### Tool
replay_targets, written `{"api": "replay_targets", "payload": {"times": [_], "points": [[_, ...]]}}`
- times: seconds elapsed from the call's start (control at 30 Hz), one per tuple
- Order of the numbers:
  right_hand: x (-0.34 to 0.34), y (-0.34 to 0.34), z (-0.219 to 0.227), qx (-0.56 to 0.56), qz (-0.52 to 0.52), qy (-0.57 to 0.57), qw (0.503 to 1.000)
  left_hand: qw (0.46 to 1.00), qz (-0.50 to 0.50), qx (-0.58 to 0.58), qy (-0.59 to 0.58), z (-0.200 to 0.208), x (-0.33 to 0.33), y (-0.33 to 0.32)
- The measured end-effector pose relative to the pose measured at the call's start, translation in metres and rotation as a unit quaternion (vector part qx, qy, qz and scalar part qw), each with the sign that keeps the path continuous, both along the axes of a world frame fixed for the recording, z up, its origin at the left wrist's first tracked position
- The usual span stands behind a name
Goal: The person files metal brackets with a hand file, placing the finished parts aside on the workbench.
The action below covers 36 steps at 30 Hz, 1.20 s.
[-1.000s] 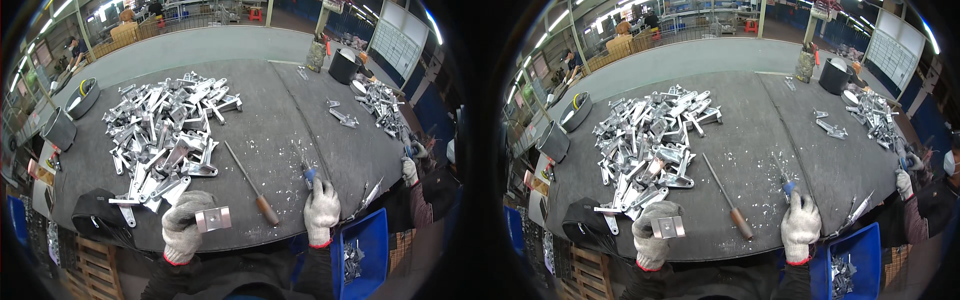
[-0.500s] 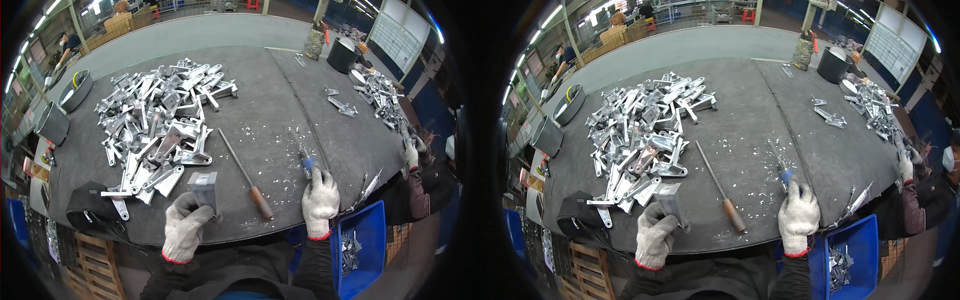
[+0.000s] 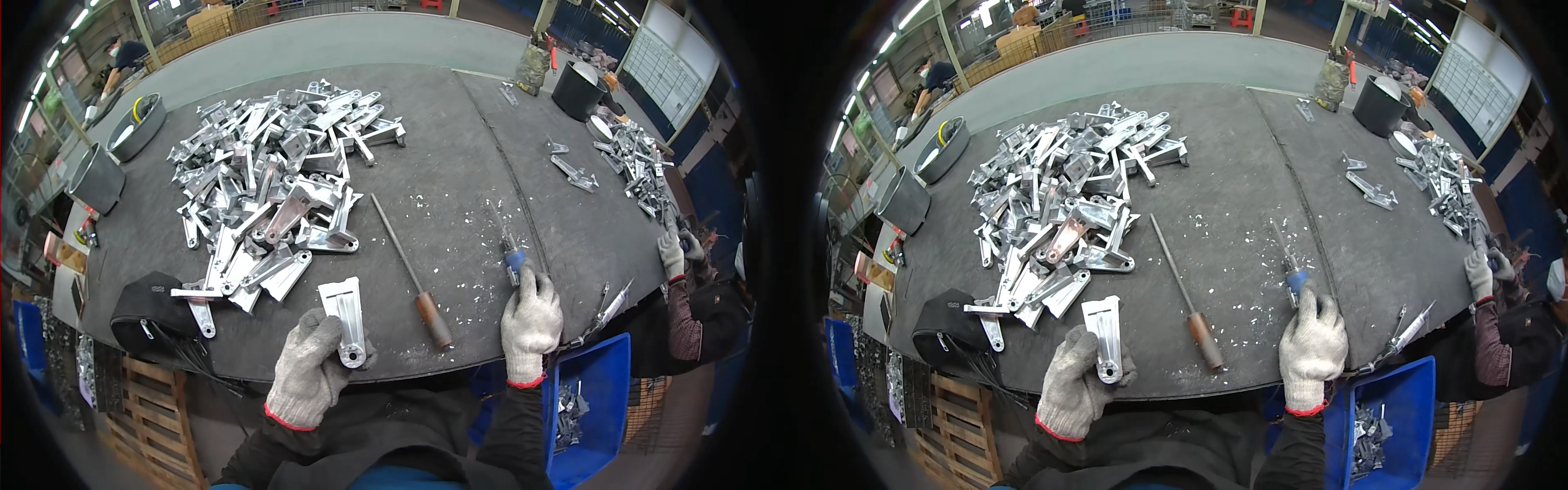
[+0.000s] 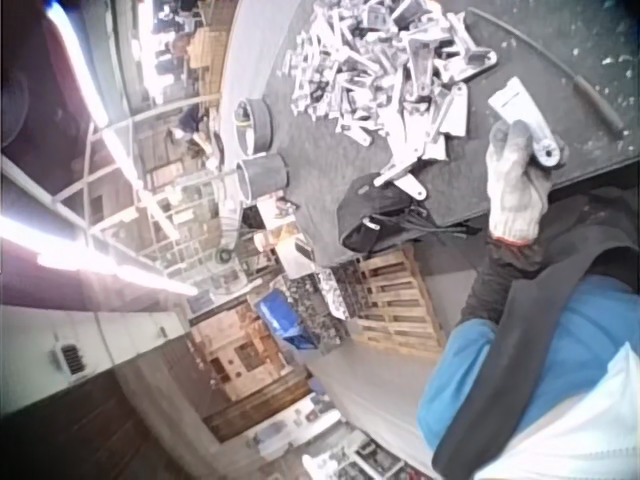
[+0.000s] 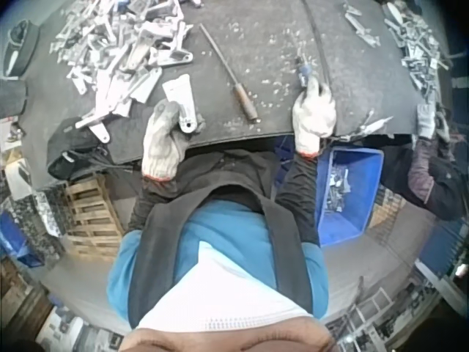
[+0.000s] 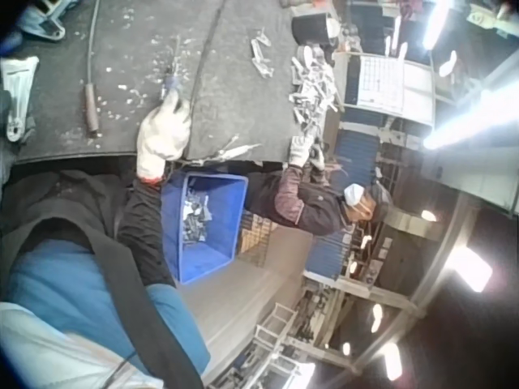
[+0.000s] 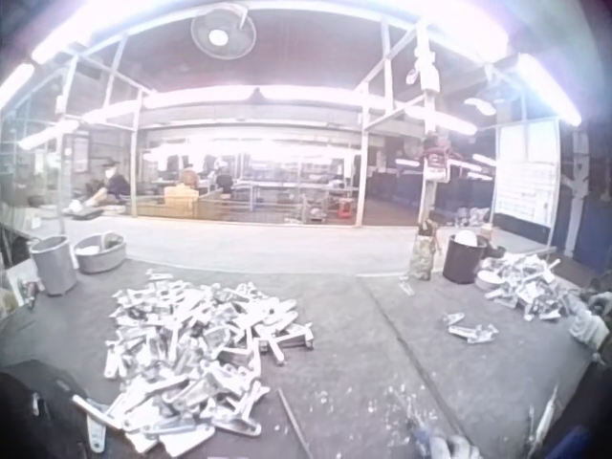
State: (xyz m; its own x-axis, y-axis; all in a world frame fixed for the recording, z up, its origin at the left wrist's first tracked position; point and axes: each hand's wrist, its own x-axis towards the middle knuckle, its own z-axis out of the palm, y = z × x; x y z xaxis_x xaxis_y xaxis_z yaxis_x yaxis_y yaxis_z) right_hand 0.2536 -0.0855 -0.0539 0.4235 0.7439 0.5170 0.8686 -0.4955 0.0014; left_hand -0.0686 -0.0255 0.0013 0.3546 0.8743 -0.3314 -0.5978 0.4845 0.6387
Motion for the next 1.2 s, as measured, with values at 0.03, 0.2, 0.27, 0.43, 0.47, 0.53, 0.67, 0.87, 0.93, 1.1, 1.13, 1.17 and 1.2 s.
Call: {"api": "replay_targets", "payload": {"times": [0.03,0.2,0.27,0.43,0.47,0.53,0.67,0.87,0.93,1.1,1.13,1.17,1.2], "points": [[0.0,0.0,0.0,-0.007,-0.006,0.014,1.0,1.0,-0.003,-0.005,-0.002,0.0,0.001,-0.001],[0.0,0.0,0.001,-0.018,-0.013,0.031,0.999,0.996,0.047,0.026,0.067,0.007,0.008,-0.006],[0.0,0.0,0.003,-0.02,-0.015,0.035,0.999,0.992,0.051,0.037,0.108,0.013,0.01,-0.009],[-0.001,-0.001,0.005,-0.026,-0.019,0.03,0.999,0.981,0.04,0.11,0.153,0.02,0.007,-0.011],[-0.001,-0.001,0.005,-0.024,-0.017,0.033,0.999,0.934,0.042,0.234,0.268,0.019,0.002,-0.006],[-0.001,-0.001,0.004,-0.026,-0.017,0.034,0.999,0.764,0.031,0.466,0.445,0.016,-0.016,0.009],[-0.001,-0.001,0.003,-0.02,-0.017,0.03,0.999,0.322,-0.127,0.594,0.726,0.007,-0.053,0.027],[0.0,-0.002,-0.003,-0.016,-0.007,-0.017,1.0,0.423,-0.1,0.498,0.751,-0.01,-0.045,0.0],[0.002,-0.003,-0.006,-0.032,-0.016,-0.004,0.999,0.491,-0.08,0.483,0.72,-0.021,-0.024,-0.01],[0.0,0.002,0.003,-0.043,-0.016,0.003,0.999,0.512,-0.078,0.51,0.687,-0.042,-0.013,-0.012],[-0.004,0.003,0.01,-0.062,-0.024,0.011,0.998,0.518,-0.066,0.517,0.678,-0.044,-0.02,-0.007],[-0.008,0.003,0.02,-0.087,-0.02,0.004,0.996,0.512,-0.074,0.512,0.686,-0.045,-0.028,-0.006],[-0.014,0.008,0.03,-0.061,0.024,-0.024,0.998,0.47,-0.071,0.524,0.707,-0.045,-0.036,-0.005]]}}
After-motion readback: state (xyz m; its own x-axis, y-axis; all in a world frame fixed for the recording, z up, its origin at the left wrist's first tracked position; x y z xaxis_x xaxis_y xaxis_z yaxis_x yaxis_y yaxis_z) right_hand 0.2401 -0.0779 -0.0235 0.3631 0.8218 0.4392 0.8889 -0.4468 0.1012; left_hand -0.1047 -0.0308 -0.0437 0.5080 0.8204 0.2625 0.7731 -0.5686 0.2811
